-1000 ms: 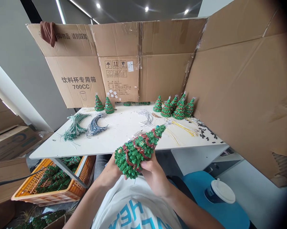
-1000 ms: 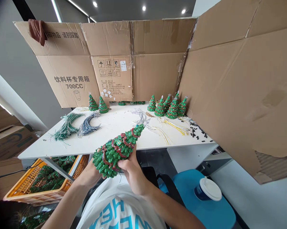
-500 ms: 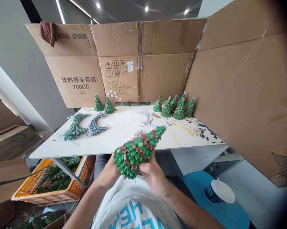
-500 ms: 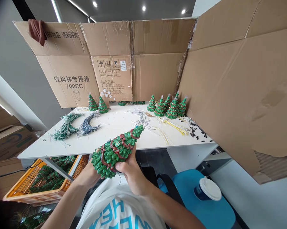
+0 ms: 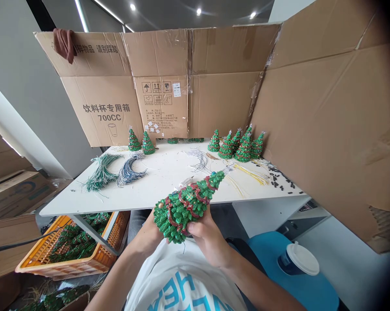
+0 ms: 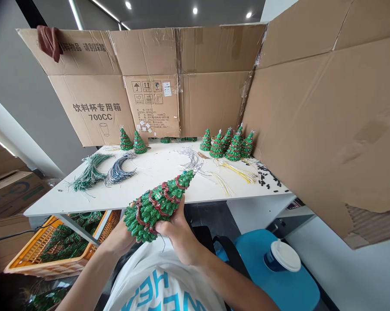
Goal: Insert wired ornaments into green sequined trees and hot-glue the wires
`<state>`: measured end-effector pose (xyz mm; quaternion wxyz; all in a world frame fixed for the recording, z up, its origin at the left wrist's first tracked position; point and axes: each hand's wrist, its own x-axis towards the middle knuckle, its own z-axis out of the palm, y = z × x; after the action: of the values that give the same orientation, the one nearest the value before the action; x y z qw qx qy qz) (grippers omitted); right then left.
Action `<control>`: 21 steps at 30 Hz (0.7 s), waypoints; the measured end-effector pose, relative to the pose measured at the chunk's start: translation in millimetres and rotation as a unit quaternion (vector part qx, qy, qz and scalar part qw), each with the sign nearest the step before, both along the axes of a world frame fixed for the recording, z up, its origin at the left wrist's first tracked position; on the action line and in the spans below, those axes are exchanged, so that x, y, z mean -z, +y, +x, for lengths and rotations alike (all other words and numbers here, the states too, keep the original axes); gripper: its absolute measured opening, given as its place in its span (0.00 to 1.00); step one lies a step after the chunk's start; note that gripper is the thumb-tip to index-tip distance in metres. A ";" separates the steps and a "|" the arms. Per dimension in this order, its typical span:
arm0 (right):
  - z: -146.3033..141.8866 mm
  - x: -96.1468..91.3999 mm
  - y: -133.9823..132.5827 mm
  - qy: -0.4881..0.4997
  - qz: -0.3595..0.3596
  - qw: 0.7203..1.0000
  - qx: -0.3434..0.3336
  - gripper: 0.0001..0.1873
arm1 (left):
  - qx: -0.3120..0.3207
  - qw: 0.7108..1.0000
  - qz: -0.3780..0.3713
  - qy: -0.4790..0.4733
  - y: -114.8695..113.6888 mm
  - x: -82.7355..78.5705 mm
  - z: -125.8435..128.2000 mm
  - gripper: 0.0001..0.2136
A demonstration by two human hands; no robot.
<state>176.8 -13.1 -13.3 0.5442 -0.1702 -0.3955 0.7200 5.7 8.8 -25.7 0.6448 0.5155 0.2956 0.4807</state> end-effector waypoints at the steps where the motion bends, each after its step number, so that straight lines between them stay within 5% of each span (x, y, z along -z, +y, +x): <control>1: -0.1 0.3 0.1 -0.001 0.002 1.000 -0.001 0.44 | 0.001 1.000 -0.002 0.001 0.0 0.4 -0.2 0.13; 12: 0.3 -14.9 -2.1 0.028 -0.016 0.999 0.003 0.29 | -0.019 0.998 -0.050 0.011 -0.9 0.2 -1.0 0.15; 21: 0.4 -18.7 -2.7 0.014 -0.024 0.999 0.029 0.40 | -0.006 0.997 -0.071 -0.010 -1.0 -0.3 0.8 0.17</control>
<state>177.1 -15.7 5.4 0.5662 -0.1843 -0.3649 0.7158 6.5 7.8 -25.4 0.6798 0.4618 0.3259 0.4673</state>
